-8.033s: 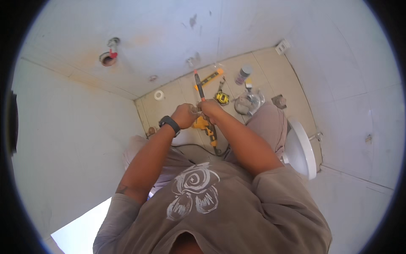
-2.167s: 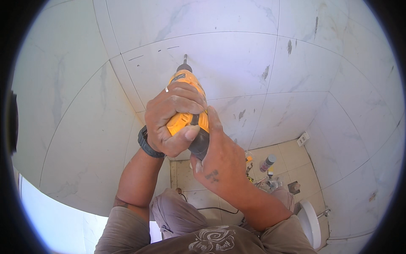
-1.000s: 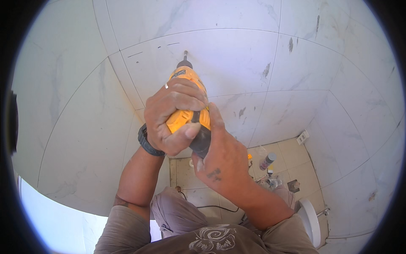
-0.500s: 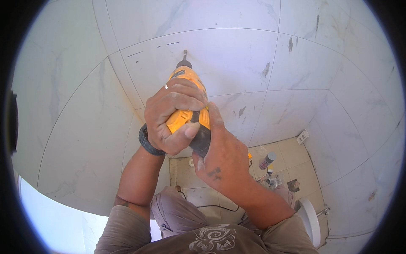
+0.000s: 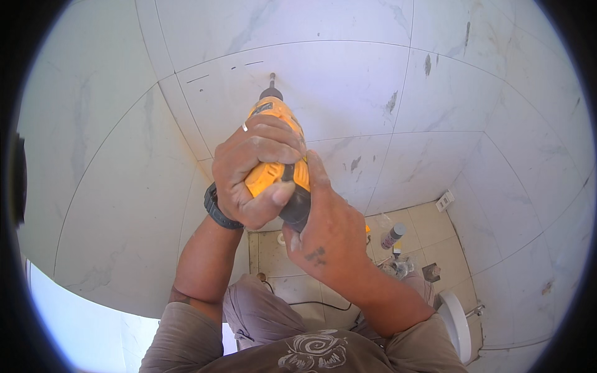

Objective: The person marks two points on a tiled wall with a marker, then uses a corded drill to create holes at those locations. After drilling, the person walks to an adjacent room and opens a plastic bag containing small hardware items.

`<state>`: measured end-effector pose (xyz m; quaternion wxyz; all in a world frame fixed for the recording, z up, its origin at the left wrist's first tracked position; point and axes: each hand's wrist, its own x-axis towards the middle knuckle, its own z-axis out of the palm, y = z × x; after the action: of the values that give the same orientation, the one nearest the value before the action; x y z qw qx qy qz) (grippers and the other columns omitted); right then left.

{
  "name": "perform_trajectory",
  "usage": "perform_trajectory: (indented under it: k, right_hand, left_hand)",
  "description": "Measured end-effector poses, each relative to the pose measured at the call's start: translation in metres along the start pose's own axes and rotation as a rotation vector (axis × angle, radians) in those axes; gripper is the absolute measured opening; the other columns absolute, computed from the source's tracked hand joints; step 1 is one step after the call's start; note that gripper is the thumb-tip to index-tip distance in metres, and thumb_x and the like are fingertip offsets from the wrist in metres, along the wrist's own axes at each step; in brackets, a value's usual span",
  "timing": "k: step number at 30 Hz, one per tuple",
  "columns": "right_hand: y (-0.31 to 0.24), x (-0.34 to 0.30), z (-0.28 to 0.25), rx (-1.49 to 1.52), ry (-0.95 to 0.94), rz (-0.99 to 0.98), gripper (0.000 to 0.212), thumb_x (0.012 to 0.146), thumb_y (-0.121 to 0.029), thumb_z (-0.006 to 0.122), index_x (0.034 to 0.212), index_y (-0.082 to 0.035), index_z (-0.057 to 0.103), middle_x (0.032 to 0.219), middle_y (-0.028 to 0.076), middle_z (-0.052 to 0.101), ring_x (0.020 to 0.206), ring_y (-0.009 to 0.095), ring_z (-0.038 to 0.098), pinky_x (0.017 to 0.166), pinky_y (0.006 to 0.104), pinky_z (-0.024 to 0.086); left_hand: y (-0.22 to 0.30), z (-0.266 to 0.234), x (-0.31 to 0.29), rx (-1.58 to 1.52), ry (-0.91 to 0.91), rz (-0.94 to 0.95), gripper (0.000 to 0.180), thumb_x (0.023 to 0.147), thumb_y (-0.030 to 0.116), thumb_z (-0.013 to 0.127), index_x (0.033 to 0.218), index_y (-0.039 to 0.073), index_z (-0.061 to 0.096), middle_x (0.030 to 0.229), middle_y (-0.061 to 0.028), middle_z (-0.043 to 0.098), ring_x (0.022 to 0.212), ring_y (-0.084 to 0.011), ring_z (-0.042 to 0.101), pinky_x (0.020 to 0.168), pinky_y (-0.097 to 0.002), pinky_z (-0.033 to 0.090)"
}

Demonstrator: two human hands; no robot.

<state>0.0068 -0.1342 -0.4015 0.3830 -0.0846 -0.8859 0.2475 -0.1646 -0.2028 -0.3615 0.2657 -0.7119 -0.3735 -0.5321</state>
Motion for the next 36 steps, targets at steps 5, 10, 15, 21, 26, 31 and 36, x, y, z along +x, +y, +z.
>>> perform_trajectory:
  k: [5, 10, 15, 21, 26, 31, 36]
  right_hand:
    - [-0.0008, 0.0005, -0.0014, 0.001, -0.007, -0.008, 0.104, 0.074, -0.006, 0.082, 0.159, 0.002, 0.024, 0.105, 0.025, 0.07, 0.089, 0.044, 0.073, 0.075, 0.0496, 0.058]
    - [-0.0025, 0.0009, -0.0021, 0.005, -0.052, 0.037, 0.099, 0.077, -0.004, 0.079, 0.158, 0.003, 0.023, 0.112, 0.028, 0.069, 0.094, 0.047, 0.073, 0.082, 0.0489, 0.059]
    - [-0.003, 0.0011, -0.0022, -0.006, -0.042, 0.025, 0.098, 0.078, -0.005, 0.079, 0.158, 0.003, 0.023, 0.112, 0.028, 0.069, 0.094, 0.047, 0.073, 0.082, 0.0487, 0.059]
    - [-0.0045, 0.0017, -0.0018, -0.009, -0.036, 0.027, 0.098, 0.077, -0.005, 0.079, 0.158, 0.003, 0.024, 0.112, 0.028, 0.069, 0.094, 0.047, 0.073, 0.082, 0.0488, 0.059]
    - [-0.0065, 0.0014, -0.0029, -0.009, -0.057, 0.05, 0.098, 0.077, -0.004, 0.079, 0.158, 0.003, 0.025, 0.112, 0.028, 0.07, 0.094, 0.046, 0.073, 0.082, 0.0484, 0.059]
    - [-0.0051, 0.0024, -0.0025, 0.008, -0.042, 0.021, 0.097, 0.076, -0.003, 0.079, 0.158, 0.003, 0.025, 0.113, 0.028, 0.069, 0.094, 0.046, 0.073, 0.082, 0.0483, 0.059]
    - [-0.0031, 0.0023, -0.0013, -0.028, -0.003, -0.03, 0.101, 0.075, -0.004, 0.079, 0.16, 0.003, 0.024, 0.103, 0.023, 0.07, 0.087, 0.042, 0.073, 0.073, 0.0476, 0.058]
  left_hand:
    - [-0.0019, -0.0009, -0.0006, -0.002, 0.004, 0.008, 0.037, 0.087, 0.039, 0.074, 0.093, 0.003, 0.07, 0.09, -0.0142, 0.072, 0.085, -0.0301, 0.069, 0.078, -0.0416, 0.056]
    - [-0.0027, -0.0012, -0.0014, 0.006, 0.006, 0.027, 0.038, 0.087, 0.04, 0.074, 0.092, 0.002, 0.07, 0.09, -0.0142, 0.072, 0.085, -0.0303, 0.069, 0.078, -0.0417, 0.056]
    - [-0.0027, -0.0013, -0.0016, -0.005, 0.019, 0.018, 0.038, 0.087, 0.039, 0.074, 0.093, 0.002, 0.071, 0.09, -0.0145, 0.072, 0.085, -0.0308, 0.069, 0.079, -0.0419, 0.056]
    - [-0.0023, -0.0013, -0.0024, -0.015, 0.026, 0.02, 0.037, 0.086, 0.038, 0.073, 0.093, 0.001, 0.071, 0.091, -0.0149, 0.073, 0.085, -0.0312, 0.069, 0.08, -0.0419, 0.056]
    - [-0.0028, -0.0032, -0.0026, -0.012, 0.029, 0.023, 0.037, 0.085, 0.037, 0.073, 0.093, 0.001, 0.071, 0.091, -0.0154, 0.072, 0.086, -0.031, 0.069, 0.08, -0.0421, 0.056]
    - [-0.002, -0.0034, -0.0027, -0.005, 0.032, 0.015, 0.037, 0.085, 0.037, 0.073, 0.092, 0.001, 0.071, 0.091, -0.0155, 0.072, 0.086, -0.031, 0.069, 0.08, -0.0424, 0.056]
    - [-0.003, -0.0024, -0.002, -0.012, 0.033, 0.026, 0.037, 0.085, 0.037, 0.074, 0.093, 0.001, 0.071, 0.091, -0.0154, 0.072, 0.085, -0.0312, 0.07, 0.079, -0.0421, 0.056]
